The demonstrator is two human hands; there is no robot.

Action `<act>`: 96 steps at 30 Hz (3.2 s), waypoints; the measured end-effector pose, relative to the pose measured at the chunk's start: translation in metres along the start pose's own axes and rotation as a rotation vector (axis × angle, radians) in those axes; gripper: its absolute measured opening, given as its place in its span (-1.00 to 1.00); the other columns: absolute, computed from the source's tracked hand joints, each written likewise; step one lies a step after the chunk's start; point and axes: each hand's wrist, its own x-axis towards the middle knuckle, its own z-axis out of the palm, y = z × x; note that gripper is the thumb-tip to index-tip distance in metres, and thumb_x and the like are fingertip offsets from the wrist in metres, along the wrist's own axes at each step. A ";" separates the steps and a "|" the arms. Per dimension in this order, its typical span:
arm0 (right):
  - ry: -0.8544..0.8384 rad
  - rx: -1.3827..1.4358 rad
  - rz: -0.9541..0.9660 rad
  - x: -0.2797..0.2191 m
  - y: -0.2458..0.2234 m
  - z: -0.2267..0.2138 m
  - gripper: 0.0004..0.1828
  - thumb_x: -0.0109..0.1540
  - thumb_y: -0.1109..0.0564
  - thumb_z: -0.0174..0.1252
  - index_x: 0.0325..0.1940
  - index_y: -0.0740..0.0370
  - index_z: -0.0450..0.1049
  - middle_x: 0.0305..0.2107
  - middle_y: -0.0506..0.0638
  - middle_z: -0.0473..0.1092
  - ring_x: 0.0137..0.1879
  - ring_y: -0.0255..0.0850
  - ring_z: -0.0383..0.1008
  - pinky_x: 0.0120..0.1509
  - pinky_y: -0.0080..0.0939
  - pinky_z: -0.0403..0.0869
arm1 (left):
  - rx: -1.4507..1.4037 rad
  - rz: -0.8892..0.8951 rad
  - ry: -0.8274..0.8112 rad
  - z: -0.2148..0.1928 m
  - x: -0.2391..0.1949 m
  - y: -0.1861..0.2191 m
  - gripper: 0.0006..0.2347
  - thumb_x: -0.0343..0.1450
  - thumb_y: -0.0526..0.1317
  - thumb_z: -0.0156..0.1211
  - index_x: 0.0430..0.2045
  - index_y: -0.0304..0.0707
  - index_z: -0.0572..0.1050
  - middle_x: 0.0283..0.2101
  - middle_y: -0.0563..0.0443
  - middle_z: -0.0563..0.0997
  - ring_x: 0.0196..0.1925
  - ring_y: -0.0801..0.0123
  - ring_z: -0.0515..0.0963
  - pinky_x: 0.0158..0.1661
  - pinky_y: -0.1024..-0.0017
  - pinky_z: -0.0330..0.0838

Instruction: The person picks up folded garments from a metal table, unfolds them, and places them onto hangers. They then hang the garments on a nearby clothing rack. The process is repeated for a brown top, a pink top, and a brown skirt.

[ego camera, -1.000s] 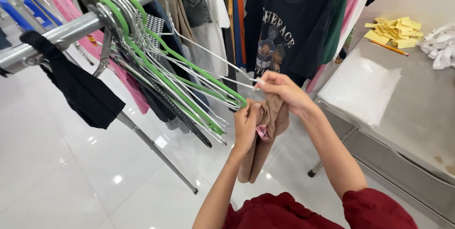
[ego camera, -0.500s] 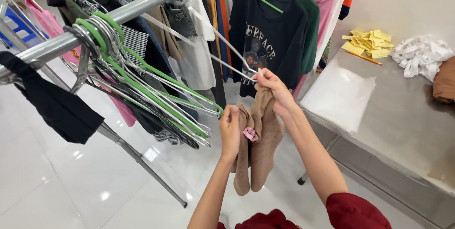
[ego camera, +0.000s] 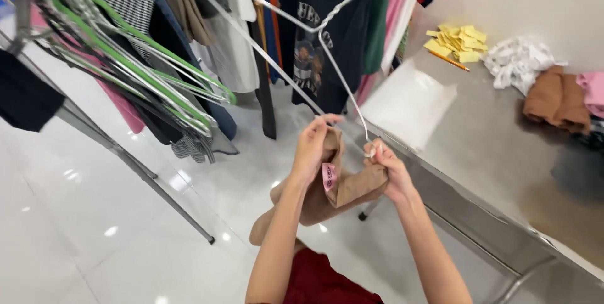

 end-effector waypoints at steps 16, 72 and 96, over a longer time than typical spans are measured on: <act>0.412 -0.463 -0.175 -0.089 -0.061 0.010 -0.28 0.35 -0.57 -0.34 -0.07 0.06 0.35 -0.45 -0.24 0.36 -0.32 -0.50 0.45 -0.19 -0.52 0.41 | 1.073 0.047 -0.741 -0.003 -0.010 -0.029 -0.67 0.55 -0.10 -0.04 -0.50 -0.35 0.55 -0.47 -0.33 0.65 -0.31 -0.21 0.64 -0.17 0.07 0.49; 0.817 -1.083 -0.017 -0.134 -0.113 -0.144 -0.78 0.32 -0.10 0.24 -0.08 0.01 0.57 -0.38 -0.15 0.47 -0.41 -0.46 0.24 -0.32 -0.47 0.16 | 0.602 0.401 -0.353 0.001 -0.015 -0.087 -0.89 0.47 -0.32 0.18 -0.31 -0.21 0.68 -0.23 -0.01 0.64 -0.20 0.28 0.56 -0.01 0.34 0.39; 0.376 -1.823 -0.020 -0.118 -0.153 -0.024 -0.51 0.44 -0.12 -0.18 -0.38 0.15 0.50 -0.52 0.26 0.49 -0.20 0.24 0.53 0.02 0.11 0.39 | 0.949 0.114 -0.658 0.062 -0.024 -0.089 -0.76 0.46 -0.03 0.16 -0.11 0.01 0.67 -0.09 0.13 0.72 -0.06 -0.01 0.67 0.00 0.11 0.51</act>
